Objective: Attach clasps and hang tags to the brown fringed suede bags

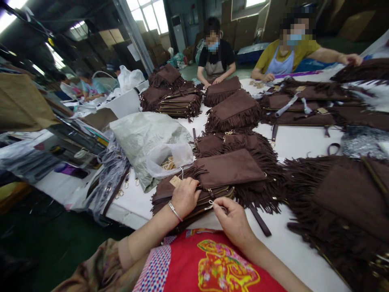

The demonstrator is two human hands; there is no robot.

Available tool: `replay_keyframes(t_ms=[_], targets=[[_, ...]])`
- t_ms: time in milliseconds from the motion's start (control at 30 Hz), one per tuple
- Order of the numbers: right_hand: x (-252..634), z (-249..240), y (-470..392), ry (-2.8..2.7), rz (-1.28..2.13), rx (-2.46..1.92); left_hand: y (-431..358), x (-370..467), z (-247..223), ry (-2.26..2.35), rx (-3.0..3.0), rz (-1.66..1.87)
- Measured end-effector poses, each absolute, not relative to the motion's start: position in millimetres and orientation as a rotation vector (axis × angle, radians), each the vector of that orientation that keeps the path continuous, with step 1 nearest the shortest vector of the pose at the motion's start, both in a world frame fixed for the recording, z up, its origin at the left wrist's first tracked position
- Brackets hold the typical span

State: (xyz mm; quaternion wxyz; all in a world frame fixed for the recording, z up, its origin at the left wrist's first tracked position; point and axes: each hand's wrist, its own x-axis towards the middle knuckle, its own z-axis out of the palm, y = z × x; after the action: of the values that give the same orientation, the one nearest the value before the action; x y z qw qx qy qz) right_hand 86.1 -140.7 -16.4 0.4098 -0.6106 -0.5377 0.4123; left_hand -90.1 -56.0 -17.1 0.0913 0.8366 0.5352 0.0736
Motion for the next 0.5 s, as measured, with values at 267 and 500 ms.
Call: replay_keyframes(t_ms=[267, 500], targets=[[81.0, -18.3, -146.4, -1.277, 1.197, -1.473, -52.4, -78.0, -7.7, 1.544, 2.512, 0.082], [89.3, -19.7, -151.8, -1.151, 1.109, -1.509, -81.6, -64.4, 23.0, 1.326, 2.212, 0.341]])
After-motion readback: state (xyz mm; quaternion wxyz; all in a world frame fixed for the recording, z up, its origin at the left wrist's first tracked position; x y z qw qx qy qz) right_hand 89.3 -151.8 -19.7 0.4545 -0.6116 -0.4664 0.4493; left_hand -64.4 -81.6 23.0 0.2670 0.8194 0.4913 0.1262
